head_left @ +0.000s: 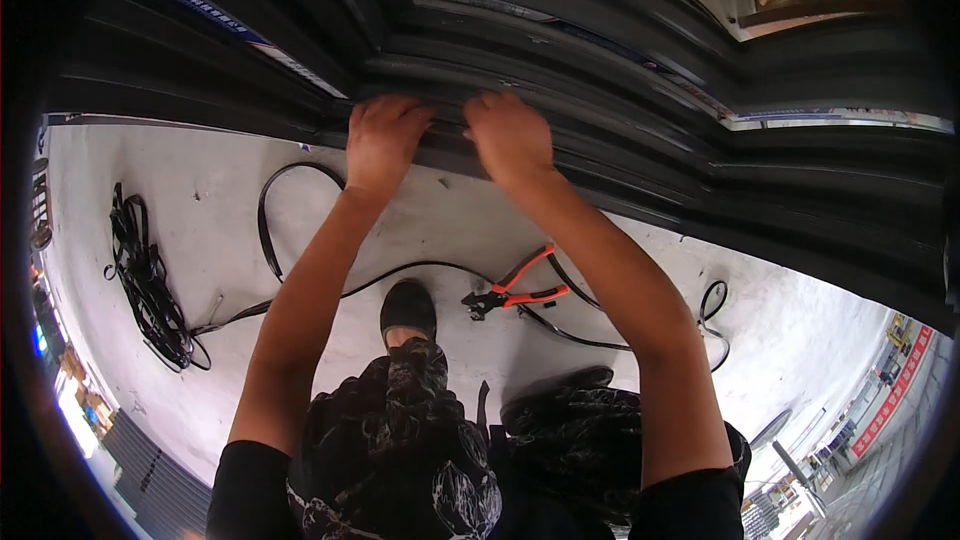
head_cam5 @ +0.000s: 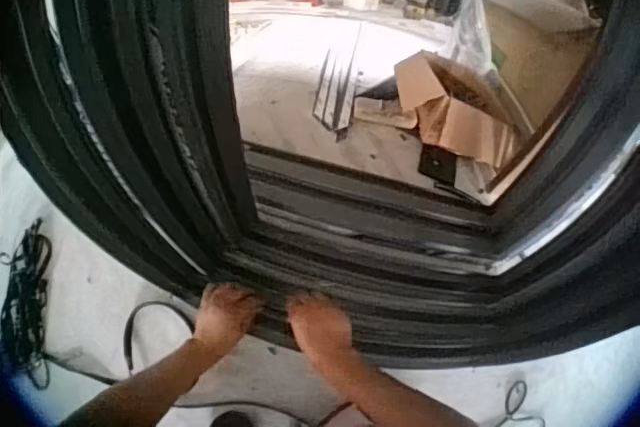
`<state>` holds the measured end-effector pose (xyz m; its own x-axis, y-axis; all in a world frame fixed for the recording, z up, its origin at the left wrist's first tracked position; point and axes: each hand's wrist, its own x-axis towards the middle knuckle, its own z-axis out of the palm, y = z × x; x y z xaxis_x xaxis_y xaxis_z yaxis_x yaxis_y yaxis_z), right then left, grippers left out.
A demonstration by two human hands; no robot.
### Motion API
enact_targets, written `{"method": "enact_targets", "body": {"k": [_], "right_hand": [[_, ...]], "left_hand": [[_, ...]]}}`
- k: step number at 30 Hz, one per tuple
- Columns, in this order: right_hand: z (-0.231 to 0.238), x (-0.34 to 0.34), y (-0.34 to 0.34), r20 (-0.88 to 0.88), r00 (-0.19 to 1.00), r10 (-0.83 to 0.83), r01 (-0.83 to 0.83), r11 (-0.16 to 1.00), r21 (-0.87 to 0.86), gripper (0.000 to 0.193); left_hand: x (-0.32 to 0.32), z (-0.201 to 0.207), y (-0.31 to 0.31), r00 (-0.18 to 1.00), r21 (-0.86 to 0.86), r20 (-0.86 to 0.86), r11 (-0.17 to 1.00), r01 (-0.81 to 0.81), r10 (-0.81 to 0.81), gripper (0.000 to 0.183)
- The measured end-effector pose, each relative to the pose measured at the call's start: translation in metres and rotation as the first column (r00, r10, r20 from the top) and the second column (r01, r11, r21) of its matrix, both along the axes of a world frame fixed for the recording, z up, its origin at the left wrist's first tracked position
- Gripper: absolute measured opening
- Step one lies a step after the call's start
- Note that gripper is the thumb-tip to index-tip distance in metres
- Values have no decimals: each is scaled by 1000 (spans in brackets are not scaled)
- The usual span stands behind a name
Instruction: The person fits a rubber seal into the channel of a metal window frame by hand and cuts the seal using a pair of pliers.
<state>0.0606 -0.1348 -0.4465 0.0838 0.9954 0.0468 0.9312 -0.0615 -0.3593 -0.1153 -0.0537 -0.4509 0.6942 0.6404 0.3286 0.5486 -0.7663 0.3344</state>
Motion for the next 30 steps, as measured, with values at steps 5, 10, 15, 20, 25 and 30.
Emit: {"method": "enact_targets", "body": {"k": [5,10,15,20,25,30], "right_hand": [[16,62,-61,114,993,-11,34,978,-204,20],[28,120,-124,267,961,-73,150,948,-280,18],[23,139,-149,404,908,-111,211,954,-213,11],[36,114,-124,299,941,-155,220,955,-196,12],[36,36,-60,-85,995,-47,46,999,-14,10],[33,-31,-3,-193,977,87,-60,988,139,10]], "left_hand": [[-7,3,2,999,-11,-48,1000,-19,18,16],[-14,5,12,994,77,-101,997,-22,30,13],[-32,15,24,985,163,-158,986,-39,66,17],[-48,14,-4,959,103,-114,963,-249,261,24],[-71,-13,-46,933,-2,-52,934,-356,355,20],[-109,-29,-53,896,-116,-50,888,-444,441,22]]}}
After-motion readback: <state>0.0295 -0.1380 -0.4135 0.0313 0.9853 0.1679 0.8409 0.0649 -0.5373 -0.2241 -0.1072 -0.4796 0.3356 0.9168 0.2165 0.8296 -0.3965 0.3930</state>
